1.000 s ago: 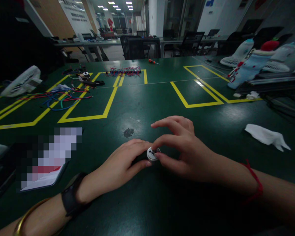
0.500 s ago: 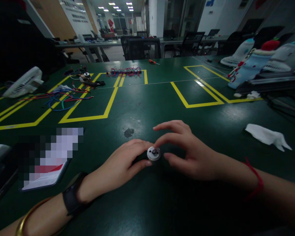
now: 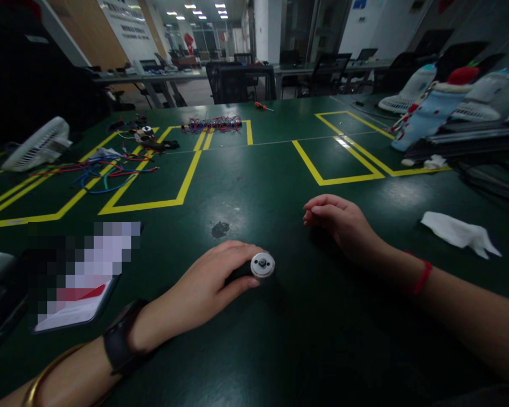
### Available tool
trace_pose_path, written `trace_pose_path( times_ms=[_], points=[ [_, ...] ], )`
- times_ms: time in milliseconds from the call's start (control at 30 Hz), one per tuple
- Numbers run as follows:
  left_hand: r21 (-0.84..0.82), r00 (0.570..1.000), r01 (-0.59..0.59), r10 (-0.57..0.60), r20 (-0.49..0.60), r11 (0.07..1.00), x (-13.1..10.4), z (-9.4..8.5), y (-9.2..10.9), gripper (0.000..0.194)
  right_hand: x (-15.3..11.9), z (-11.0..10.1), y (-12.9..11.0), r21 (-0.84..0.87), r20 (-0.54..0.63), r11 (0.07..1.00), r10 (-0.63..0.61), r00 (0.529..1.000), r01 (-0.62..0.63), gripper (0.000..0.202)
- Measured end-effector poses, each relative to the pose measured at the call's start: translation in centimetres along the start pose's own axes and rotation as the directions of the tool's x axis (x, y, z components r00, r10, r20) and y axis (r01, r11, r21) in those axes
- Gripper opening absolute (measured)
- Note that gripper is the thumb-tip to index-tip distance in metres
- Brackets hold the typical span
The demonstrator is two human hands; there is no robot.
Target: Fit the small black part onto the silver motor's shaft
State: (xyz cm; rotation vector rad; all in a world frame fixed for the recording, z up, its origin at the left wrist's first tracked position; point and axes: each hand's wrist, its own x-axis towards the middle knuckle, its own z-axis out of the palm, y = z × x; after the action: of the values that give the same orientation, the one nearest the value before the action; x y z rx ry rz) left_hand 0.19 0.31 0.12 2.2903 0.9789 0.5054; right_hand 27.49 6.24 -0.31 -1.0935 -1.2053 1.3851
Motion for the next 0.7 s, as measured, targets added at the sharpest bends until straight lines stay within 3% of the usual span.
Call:
trace_pose_path(
  times_ms=[700],
  points=[
    [0.001, 1.0, 0.0, 0.0, 0.022, 1.0, 0.11, 0.0, 0.06, 0.037, 0.02, 0.28, -0.59, 0.074, -0.099, 0.996, 0.057, 0.993, -0.049, 0.007]
  ],
)
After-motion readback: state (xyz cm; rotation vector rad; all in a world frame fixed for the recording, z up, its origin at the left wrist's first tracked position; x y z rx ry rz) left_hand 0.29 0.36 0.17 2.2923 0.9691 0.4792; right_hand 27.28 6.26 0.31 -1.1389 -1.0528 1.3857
